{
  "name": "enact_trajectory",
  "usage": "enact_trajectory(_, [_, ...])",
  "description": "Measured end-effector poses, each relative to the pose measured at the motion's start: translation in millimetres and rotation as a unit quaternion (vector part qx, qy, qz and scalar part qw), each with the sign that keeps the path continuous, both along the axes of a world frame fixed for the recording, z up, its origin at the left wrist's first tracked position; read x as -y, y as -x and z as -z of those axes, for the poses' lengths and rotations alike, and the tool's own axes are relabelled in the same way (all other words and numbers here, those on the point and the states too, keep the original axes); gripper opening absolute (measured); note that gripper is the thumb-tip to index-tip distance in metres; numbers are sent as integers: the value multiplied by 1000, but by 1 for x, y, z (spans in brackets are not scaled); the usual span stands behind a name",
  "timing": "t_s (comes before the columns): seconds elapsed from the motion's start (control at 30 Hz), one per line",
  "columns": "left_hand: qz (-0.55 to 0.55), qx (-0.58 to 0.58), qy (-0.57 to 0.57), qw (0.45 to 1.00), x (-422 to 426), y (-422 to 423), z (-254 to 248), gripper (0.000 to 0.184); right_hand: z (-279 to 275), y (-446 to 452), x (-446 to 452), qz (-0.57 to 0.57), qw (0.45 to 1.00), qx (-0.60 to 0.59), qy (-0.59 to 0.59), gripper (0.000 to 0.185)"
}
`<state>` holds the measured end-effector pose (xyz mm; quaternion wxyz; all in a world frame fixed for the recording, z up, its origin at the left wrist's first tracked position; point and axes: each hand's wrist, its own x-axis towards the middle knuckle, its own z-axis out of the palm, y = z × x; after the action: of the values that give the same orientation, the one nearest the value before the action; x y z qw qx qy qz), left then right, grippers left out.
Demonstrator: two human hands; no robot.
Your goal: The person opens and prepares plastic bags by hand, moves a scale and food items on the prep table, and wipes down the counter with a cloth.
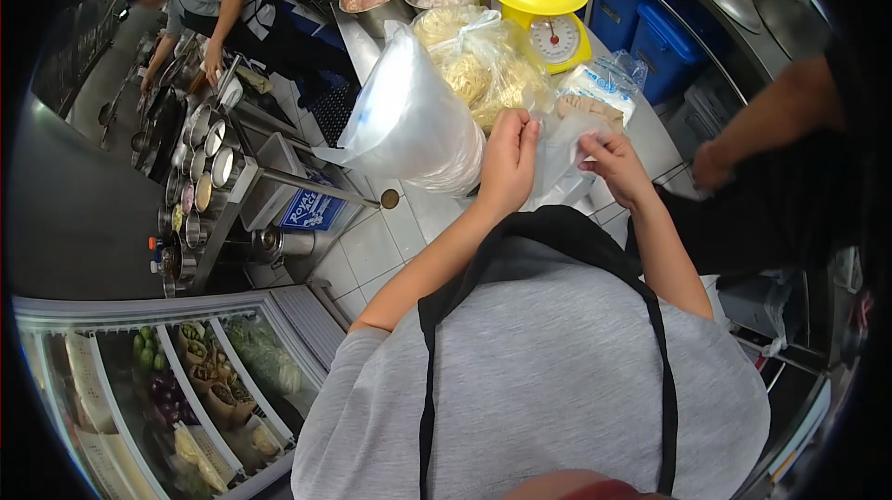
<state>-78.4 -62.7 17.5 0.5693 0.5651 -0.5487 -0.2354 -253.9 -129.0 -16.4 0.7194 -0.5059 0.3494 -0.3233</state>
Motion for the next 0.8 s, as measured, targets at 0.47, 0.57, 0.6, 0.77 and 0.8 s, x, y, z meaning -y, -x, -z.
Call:
enact_trajectory(0.47, [88, 131, 96, 983, -26, -3, -66, 20, -31, -7, 8, 78, 978, 178, -76, 21])
enact_trajectory(0.57, [103, 170, 96, 975, -21, 8, -78, 30, -55, -17, -11, 22, 981, 191, -33, 29])
enact_trajectory(0.6, [93, 160, 101, 978, -20, 11, -78, 34, -61, -21, -18, -6, 978, 206, -23, 33])
enact_trajectory(0.77, [113, 174, 114, 971, -25, -1, -84, 22, -72, -23, -28, -101, 945, 305, -51, 45])
enact_trajectory(0.8, [104, 165, 84, 977, -31, -4, -89, 20, -75, -22, -26, -107, 954, 279, -29, 44])
